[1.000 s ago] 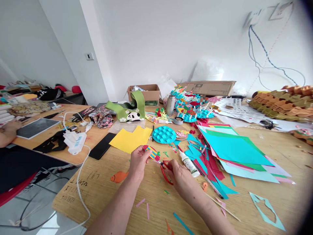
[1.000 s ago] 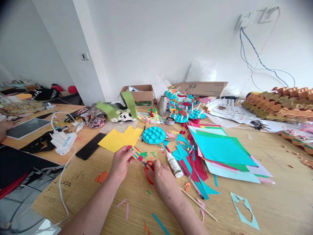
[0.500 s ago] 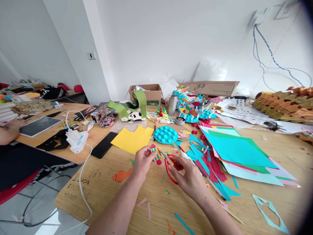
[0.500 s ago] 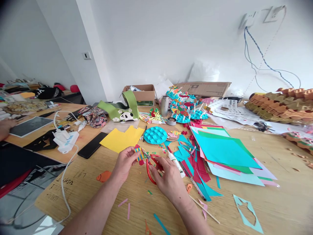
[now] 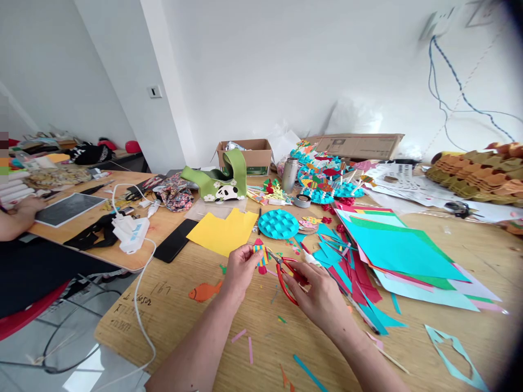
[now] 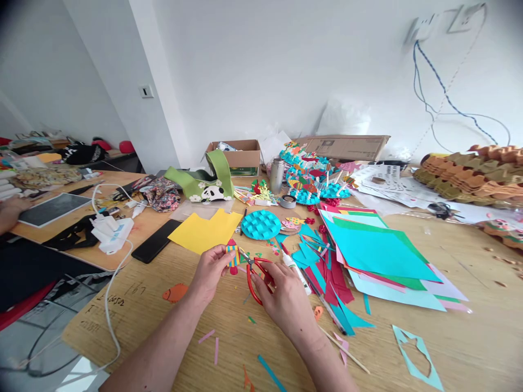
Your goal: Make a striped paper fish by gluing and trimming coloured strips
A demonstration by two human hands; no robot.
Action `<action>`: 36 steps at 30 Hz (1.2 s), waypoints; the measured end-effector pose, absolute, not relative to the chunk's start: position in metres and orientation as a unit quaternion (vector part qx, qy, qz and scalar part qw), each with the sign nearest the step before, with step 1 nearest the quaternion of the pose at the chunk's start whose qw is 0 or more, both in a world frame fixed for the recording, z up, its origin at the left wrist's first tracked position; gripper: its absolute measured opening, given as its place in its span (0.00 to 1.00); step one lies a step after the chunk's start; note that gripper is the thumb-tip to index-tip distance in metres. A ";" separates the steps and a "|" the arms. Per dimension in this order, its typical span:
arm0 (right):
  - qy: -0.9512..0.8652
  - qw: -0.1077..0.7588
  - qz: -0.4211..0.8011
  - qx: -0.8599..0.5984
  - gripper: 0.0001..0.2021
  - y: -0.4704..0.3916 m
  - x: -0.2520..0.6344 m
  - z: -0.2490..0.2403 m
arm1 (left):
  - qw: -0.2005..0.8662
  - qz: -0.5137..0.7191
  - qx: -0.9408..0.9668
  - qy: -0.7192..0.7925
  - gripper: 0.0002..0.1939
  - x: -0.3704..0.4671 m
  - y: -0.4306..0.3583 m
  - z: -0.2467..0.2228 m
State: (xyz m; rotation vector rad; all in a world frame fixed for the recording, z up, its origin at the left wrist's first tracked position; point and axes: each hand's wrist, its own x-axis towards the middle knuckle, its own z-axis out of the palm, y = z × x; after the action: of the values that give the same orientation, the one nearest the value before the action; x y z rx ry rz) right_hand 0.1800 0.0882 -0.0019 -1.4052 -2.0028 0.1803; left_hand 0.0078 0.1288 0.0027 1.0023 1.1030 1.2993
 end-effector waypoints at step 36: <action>-0.748 0.358 0.152 -0.538 0.16 0.085 0.178 0.006 | 0.603 0.571 0.356 0.428 0.09 0.005 0.131 0.005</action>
State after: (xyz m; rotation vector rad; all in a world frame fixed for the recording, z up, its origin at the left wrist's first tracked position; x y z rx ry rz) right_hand 0.1785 0.0853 0.0059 -1.3880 -1.9293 0.3916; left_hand 0.0052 0.1306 0.0051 0.8251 0.9914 1.3226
